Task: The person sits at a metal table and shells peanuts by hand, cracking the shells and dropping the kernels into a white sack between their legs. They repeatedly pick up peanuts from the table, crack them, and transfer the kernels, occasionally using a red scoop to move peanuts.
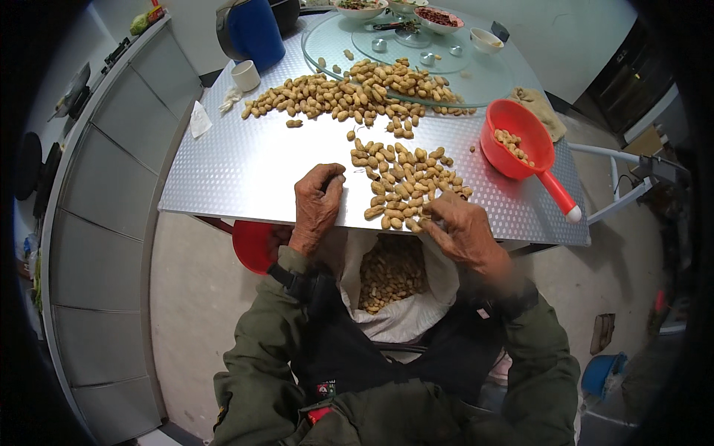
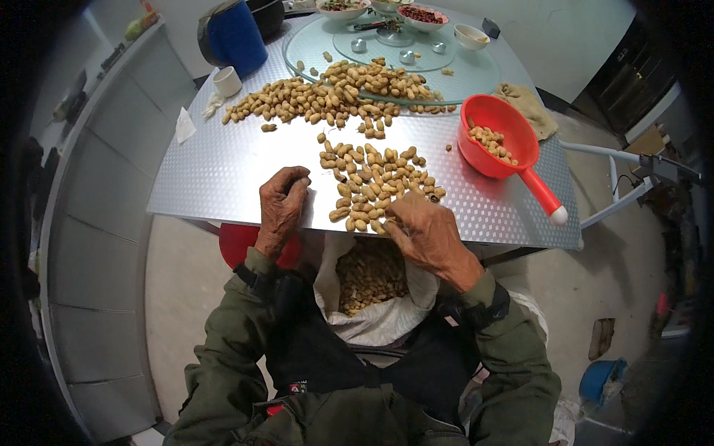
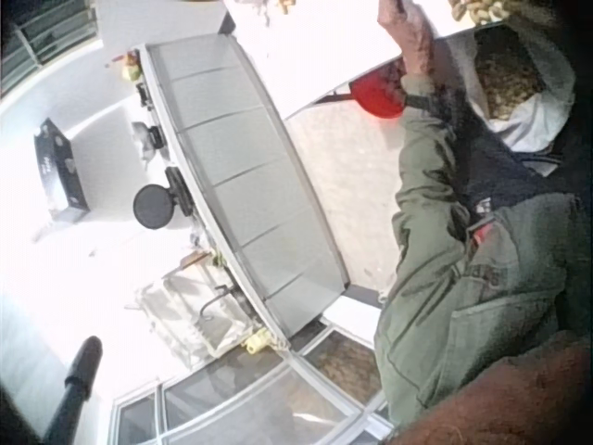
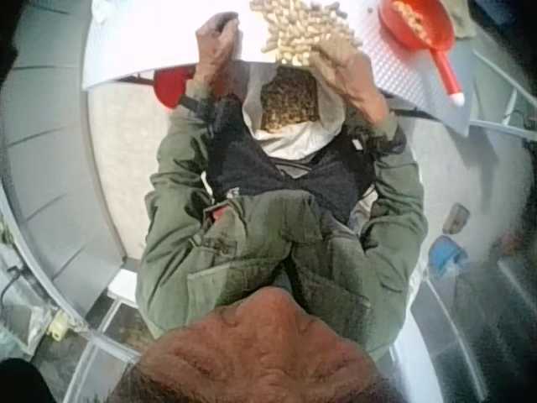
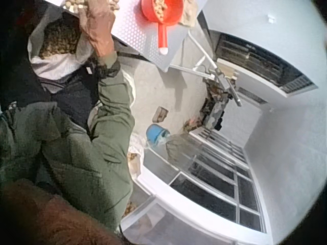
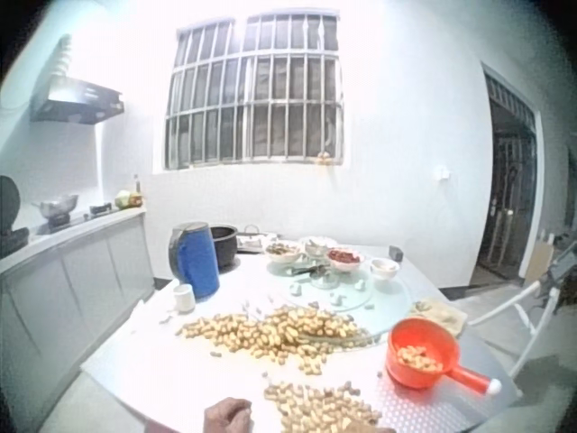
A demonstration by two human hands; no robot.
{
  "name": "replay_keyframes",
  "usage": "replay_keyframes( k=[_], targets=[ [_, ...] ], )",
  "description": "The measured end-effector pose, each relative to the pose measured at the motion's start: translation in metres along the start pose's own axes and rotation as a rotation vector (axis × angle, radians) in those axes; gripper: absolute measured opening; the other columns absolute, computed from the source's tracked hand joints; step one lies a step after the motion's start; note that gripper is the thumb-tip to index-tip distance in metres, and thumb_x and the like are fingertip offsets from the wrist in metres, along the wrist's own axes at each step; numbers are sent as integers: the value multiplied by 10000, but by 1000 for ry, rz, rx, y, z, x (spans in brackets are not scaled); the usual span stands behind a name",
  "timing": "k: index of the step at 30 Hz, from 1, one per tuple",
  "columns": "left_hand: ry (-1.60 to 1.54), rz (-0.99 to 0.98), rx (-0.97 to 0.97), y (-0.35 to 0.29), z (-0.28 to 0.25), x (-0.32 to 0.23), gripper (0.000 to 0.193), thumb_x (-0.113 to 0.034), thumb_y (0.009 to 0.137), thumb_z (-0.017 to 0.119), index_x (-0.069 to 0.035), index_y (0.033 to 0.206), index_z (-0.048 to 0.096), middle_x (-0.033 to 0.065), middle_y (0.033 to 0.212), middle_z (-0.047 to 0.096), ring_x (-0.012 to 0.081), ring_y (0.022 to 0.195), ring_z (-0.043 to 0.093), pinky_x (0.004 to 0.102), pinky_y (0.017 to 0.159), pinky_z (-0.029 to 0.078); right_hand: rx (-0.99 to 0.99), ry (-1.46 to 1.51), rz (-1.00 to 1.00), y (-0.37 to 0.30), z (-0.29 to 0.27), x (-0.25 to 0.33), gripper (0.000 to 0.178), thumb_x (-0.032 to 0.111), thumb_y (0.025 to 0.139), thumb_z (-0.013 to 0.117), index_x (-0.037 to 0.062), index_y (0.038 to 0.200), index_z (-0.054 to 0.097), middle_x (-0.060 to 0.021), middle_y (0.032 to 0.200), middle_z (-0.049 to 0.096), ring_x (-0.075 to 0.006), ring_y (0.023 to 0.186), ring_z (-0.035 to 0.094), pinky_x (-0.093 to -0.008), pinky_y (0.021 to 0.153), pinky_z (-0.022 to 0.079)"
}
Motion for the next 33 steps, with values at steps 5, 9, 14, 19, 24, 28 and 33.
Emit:
replay_keyframes(
  k=[5,9,14,19,24,28,33],
  targets=[
    [18,39,-1,1,0,-1,159,-12,961,643,49,1082,725,165,984,761,236,899,747,345,808,606,66,-104,8,-12,13,10,271,142,859,828,61,1034,638,-127,952,619,-334,856,682,-443,686,546],
    [28,52,-4,1,0,-3,150,-14,952,649,47,1062,732,163,981,763,238,877,749,346,790,603,46,-182,39,-9,23,9,264,154,861,822,69,1043,651,-119,984,633,-337,879,683,-440,715,555],
    [61,56,-15,1,2,-2,147,-12,939,657,42,1051,735,164,970,762,243,858,751,349,777,599,-10,-96,39,-12,23,6,197,136,916,774,46,1051,663,-125,942,618,-330,822,674,-442,679,551],
    [81,80,2,1,1,-2,162,-38,972,641,38,1082,733,139,957,759,205,871,727,334,788,591,-118,45,78,-15,20,7,157,147,969,731,18,1052,699,-141,889,636,-312,775,666,-430,662,529],
    [90,82,3,1,1,-3,159,-36,969,642,39,1077,730,139,951,757,205,868,725,335,786,590,-86,459,316,-18,16,8,243,203,1053,642,-25,1070,724,-93,847,671,-209,745,632,-387,670,495],
    [88,69,-9,1,2,-4,150,-5,926,660,44,1051,728,166,965,761,249,864,751,351,777,595,19,1179,645,-20,10,-1,291,226,1095,572,-45,1126,674,-38,923,625,-92,690,561,-248,515,436],
    [91,71,10,1,1,-5,165,-37,985,622,50,1083,723,134,933,756,199,875,721,333,795,592,32,1626,691,-23,7,-6,229,226,1092,574,12,1162,614,-54,1007,627,-51,636,506,-170,459,384]
  ],
)
Point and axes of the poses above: each hand's wrist, its own y-axis towards the middle knuckle, its own z-axis out of the palm, x = y × z, the point moved 1 cm from there along y, towards the middle knuckle
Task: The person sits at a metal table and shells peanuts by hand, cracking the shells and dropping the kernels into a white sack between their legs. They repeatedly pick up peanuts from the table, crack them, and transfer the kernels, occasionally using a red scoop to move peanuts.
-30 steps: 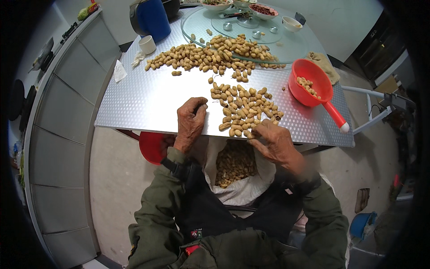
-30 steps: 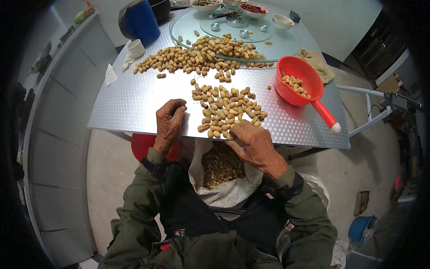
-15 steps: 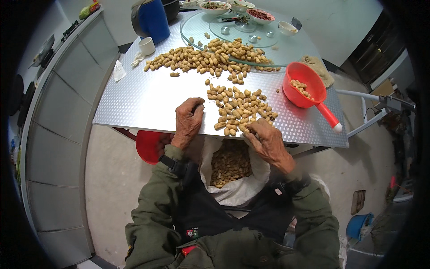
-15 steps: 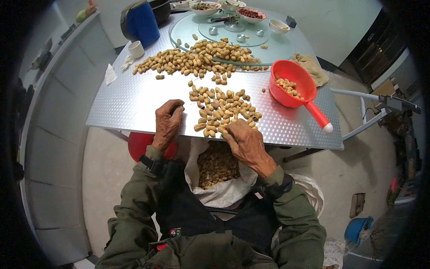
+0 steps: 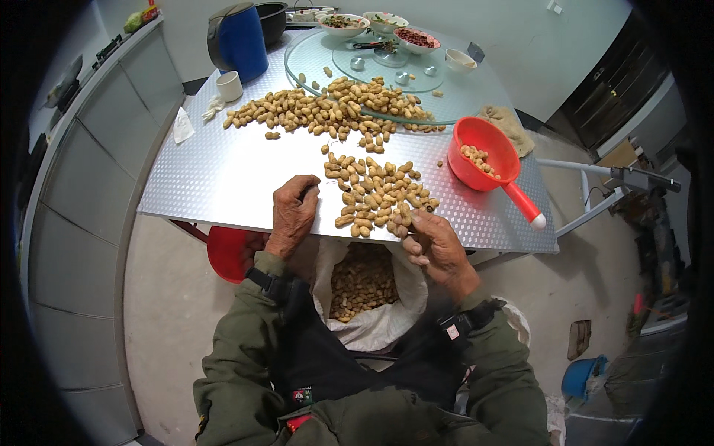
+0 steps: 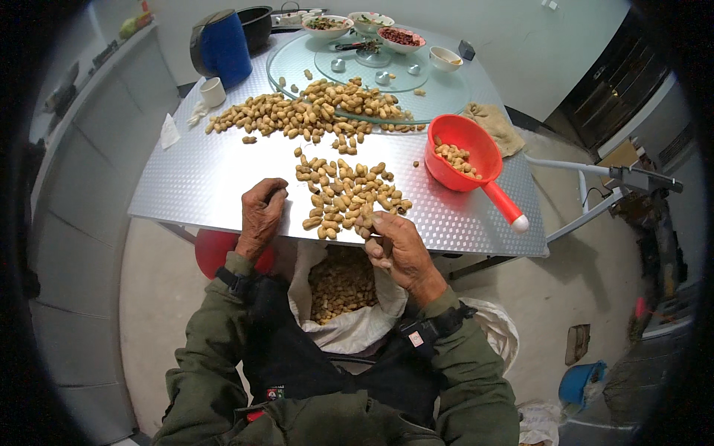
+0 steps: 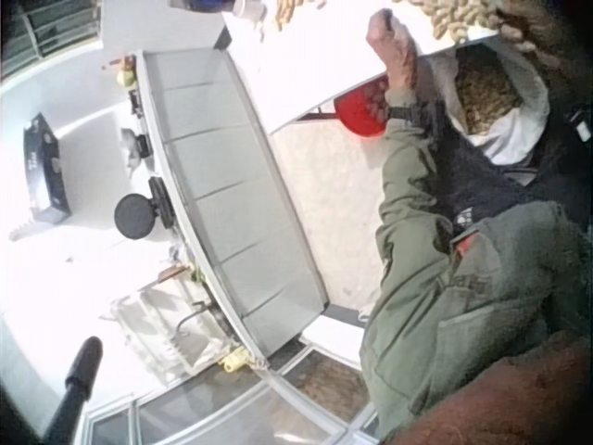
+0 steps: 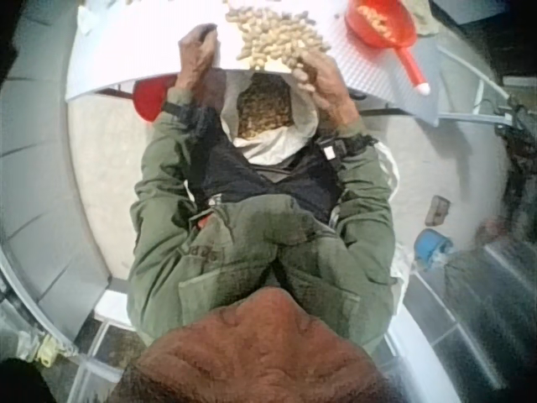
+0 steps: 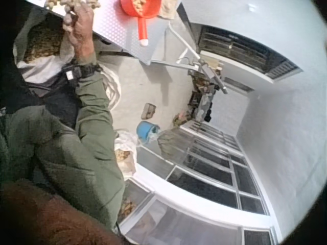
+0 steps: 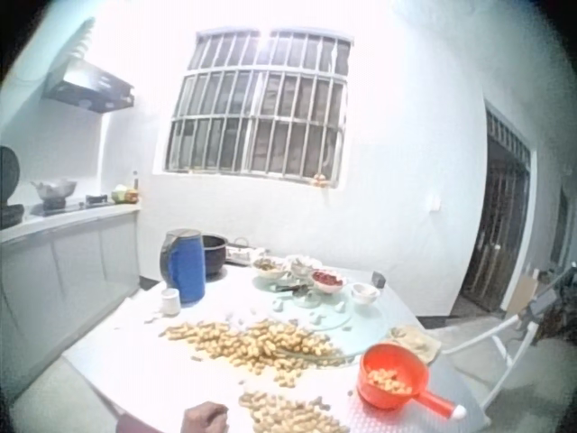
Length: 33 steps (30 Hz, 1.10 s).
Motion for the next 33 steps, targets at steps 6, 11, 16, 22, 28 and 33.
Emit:
replay_keyframes(
  k=[6,11,16,22,28,33],
  targets=[
    [-12,-13,-21,0,1,2,156,-10,941,638,53,1057,723,166,946,758,233,865,743,348,777,591,52,99,-49,1,1,0,269,224,1119,522,4,1265,571,-80,1009,604,-73,668,524,-181,447,400],
    [-23,-7,-21,0,2,4,160,-10,938,639,52,1059,723,166,949,759,231,864,744,345,779,593,7,86,-69,3,-2,-1,293,285,1135,503,18,1217,592,-61,924,611,-55,585,482,-195,420,386],
    [-24,-24,-4,-1,1,5,170,-31,966,634,55,1082,723,140,963,759,197,895,732,327,804,596,-131,-99,-95,2,-4,-5,302,313,1127,531,28,1107,626,-7,804,582,-41,515,430,-200,397,338],
    [-22,-4,-10,0,2,5,171,-35,968,631,58,1079,722,143,954,759,200,894,735,328,802,598,-158,-262,-171,-3,-5,-1,344,324,1090,608,51,883,639,38,704,506,-33,516,402,-209,418,297],
    [-8,-22,-2,0,2,4,161,-23,961,629,57,1068,720,141,944,757,196,890,732,325,798,595,-222,-619,-334,-1,0,-4,417,375,1082,622,80,787,600,86,663,451,-25,553,360,-248,485,291],
    [-11,7,-12,-1,2,4,159,-19,965,623,55,1067,720,138,944,755,191,882,727,324,794,593,-262,-537,-318,1,-2,-6,452,403,1094,602,76,783,583,65,655,452,-42,548,359,-264,488,304]
  ],
)
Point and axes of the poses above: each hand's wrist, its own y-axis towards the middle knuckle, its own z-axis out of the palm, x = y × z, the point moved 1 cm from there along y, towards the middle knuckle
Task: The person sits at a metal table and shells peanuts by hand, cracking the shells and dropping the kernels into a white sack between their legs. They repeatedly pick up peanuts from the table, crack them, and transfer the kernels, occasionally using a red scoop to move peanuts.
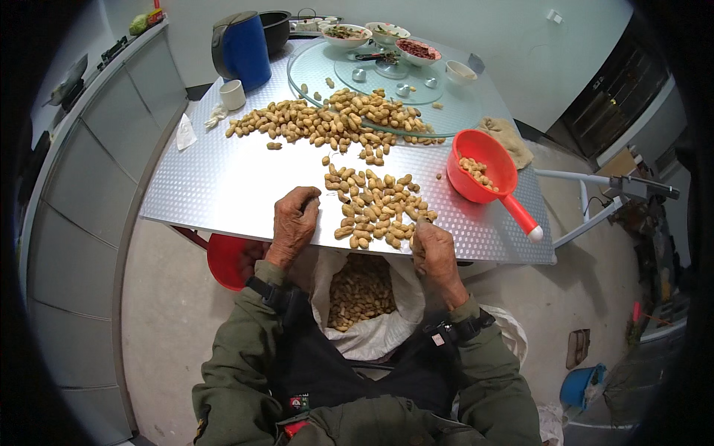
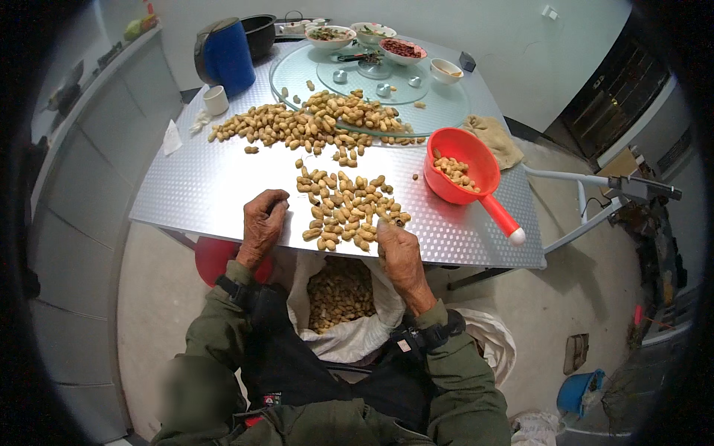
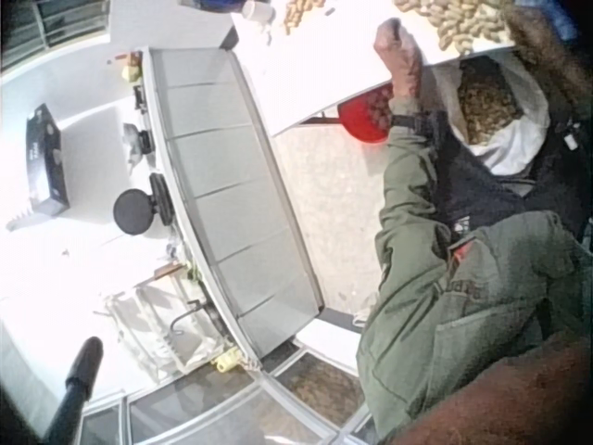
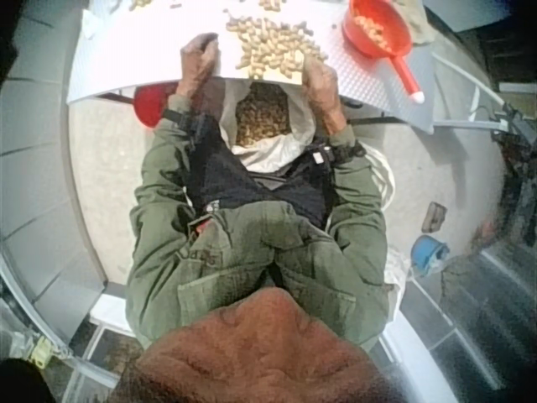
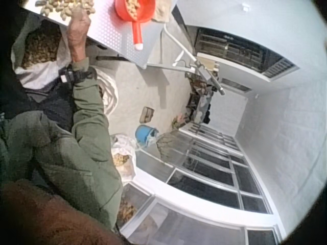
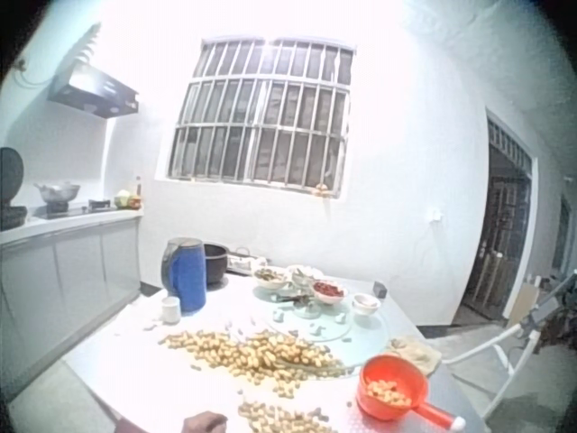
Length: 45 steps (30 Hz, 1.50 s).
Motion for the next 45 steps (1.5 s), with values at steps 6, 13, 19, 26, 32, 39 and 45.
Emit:
replay_keyframes(
  k=[6,13,19,26,32,39,45],
  targets=[
    [12,0,2,0,1,1,161,-14,970,616,55,1075,718,138,945,751,192,880,725,325,791,592,-7,185,38,0,0,-3,380,358,1094,615,71,846,626,38,645,479,-52,524,407,-235,473,362],
    [21,23,1,0,0,1,165,-14,966,622,56,1078,721,137,949,752,190,875,721,323,789,590,14,122,-8,3,-2,-5,255,268,1061,677,51,926,672,30,678,538,-46,524,463,-208,463,365],
    [-8,-10,11,0,0,1,167,-15,961,628,55,1079,722,139,961,756,186,898,725,317,800,591,-56,48,-4,2,-2,-10,246,252,1053,696,31,945,702,95,700,494,-1,596,379,-207,511,289],
    [-21,-40,10,0,1,0,173,-18,957,625,59,1077,724,141,958,758,195,894,732,326,801,595,13,181,114,-1,-1,-14,300,322,1087,640,25,1052,660,83,738,456,-33,587,394,-218,506,348],
    [10,-7,-5,-1,2,2,182,-20,956,616,55,1081,725,137,949,759,195,883,731,327,800,596,58,337,122,-7,1,-9,356,372,1119,559,33,1036,625,45,754,429,-55,625,456,-231,506,401],
    [18,-4,-2,-1,2,2,177,-15,954,619,50,1079,727,132,946,758,193,878,728,331,799,595,-106,355,24,-5,-6,-10,303,340,1111,577,73,968,588,45,718,431,-58,556,432,-226,477,391],
    [18,-10,-10,0,2,0,170,-11,945,626,46,1068,728,144,948,759,212,874,736,337,797,595,-106,392,19,-12,-3,-7,351,384,1105,581,74,947,622,65,709,453,-30,550,400,-210,456,360]
  ],
)
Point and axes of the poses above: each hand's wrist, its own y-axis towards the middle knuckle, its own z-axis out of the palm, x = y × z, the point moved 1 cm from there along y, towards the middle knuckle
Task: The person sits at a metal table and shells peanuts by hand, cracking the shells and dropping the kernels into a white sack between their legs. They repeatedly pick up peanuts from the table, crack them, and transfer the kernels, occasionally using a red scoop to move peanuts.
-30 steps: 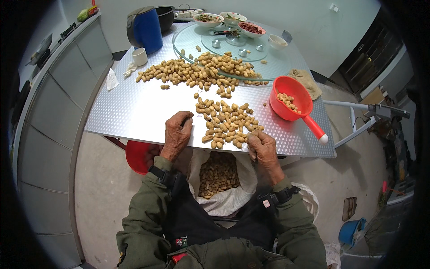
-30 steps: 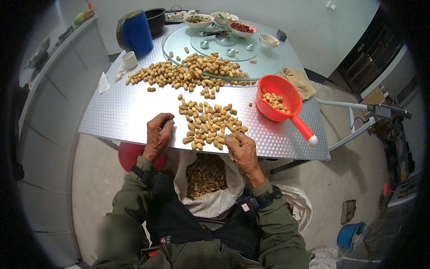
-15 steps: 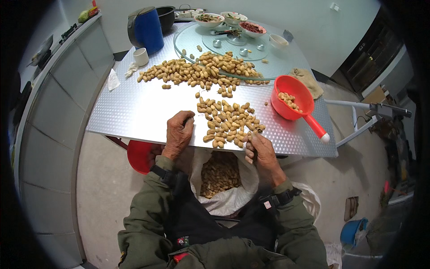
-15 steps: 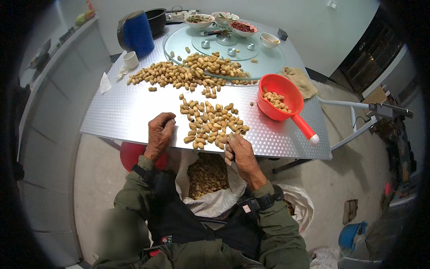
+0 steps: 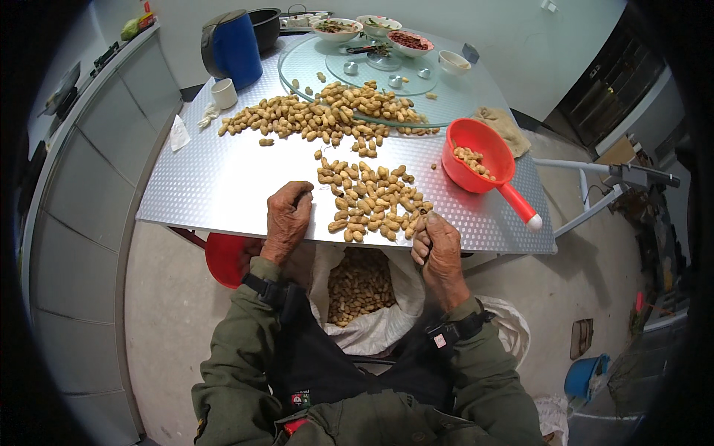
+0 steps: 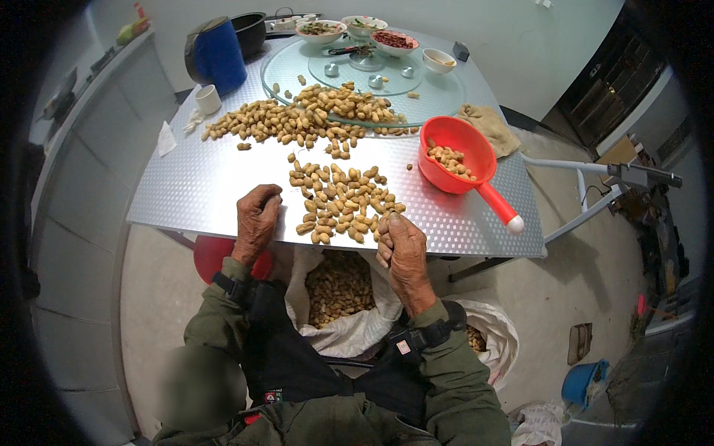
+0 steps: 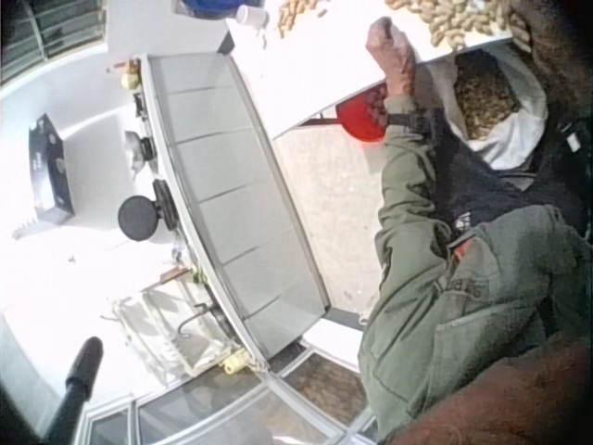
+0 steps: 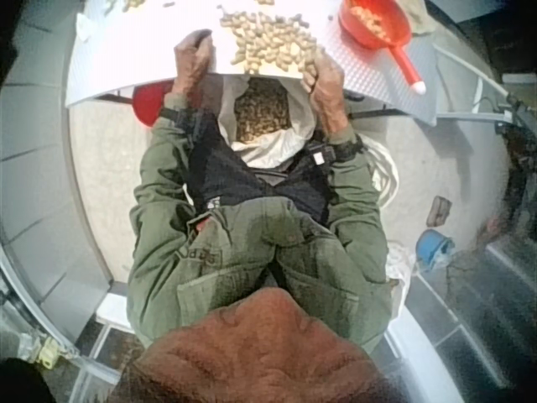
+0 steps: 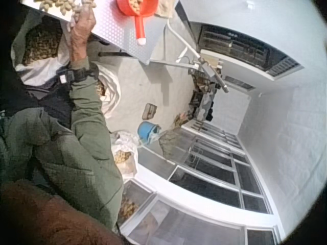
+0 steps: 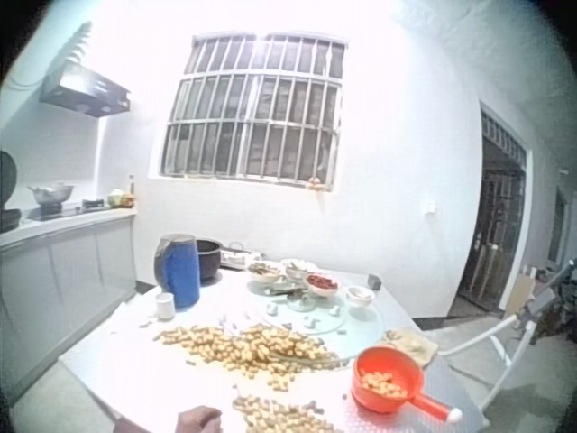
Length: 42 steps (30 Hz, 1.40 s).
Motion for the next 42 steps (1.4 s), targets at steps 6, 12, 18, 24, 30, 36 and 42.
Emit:
replay_keyframes(
  k=[6,12,18,24,30,36,42],
  targets=[
    [-13,-18,-3,-1,0,0,157,4,926,647,42,1054,730,166,951,763,245,860,752,348,786,598,-4,1,23,-2,-4,-3,370,411,1097,594,79,936,618,69,699,421,-31,552,395,-216,463,363],
    [-1,-8,-2,-1,0,0,152,1,930,647,44,1051,729,166,948,761,235,861,748,347,785,599,12,166,116,-1,-3,-7,373,382,1122,559,19,1088,638,40,791,437,-66,645,442,-243,541,434],
    [-3,-2,-3,0,0,0,147,3,932,647,42,1046,730,161,945,760,231,855,744,344,780,597,132,318,147,-5,0,-1,410,296,1126,551,-73,1299,589,-4,858,521,-124,743,549,-259,588,471],
    [-12,-16,-1,-1,0,0,146,1,940,643,44,1050,729,155,946,761,225,851,740,341,779,595,131,279,133,-4,-5,-4,351,303,1116,573,-33,1202,625,-21,877,571,-128,748,598,-256,576,478],
    [13,-11,7,-1,0,1,192,-34,971,615,42,1108,727,133,944,755,200,872,721,339,795,599,126,220,104,-2,-12,-8,354,321,1107,602,-20,1183,661,10,802,567,-114,671,587,-268,544,474],
    [56,-50,-13,6,-2,9,429,-89,963,641,8,1379,600,209,1340,625,304,1236,624,428,1021,546,85,-342,-79,3,-14,-11,319,295,1116,581,1,1150,701,-31,859,631,-135,742,612,-292,636,512],
    [214,28,119,40,10,30,667,-234,963,708,-15,1541,459,281,1518,481,437,1420,461,519,1195,396,-46,-1071,-667,18,-24,4,335,269,1106,570,-33,1151,708,-171,1008,702,-298,907,652,-430,804,536]
  ],
)
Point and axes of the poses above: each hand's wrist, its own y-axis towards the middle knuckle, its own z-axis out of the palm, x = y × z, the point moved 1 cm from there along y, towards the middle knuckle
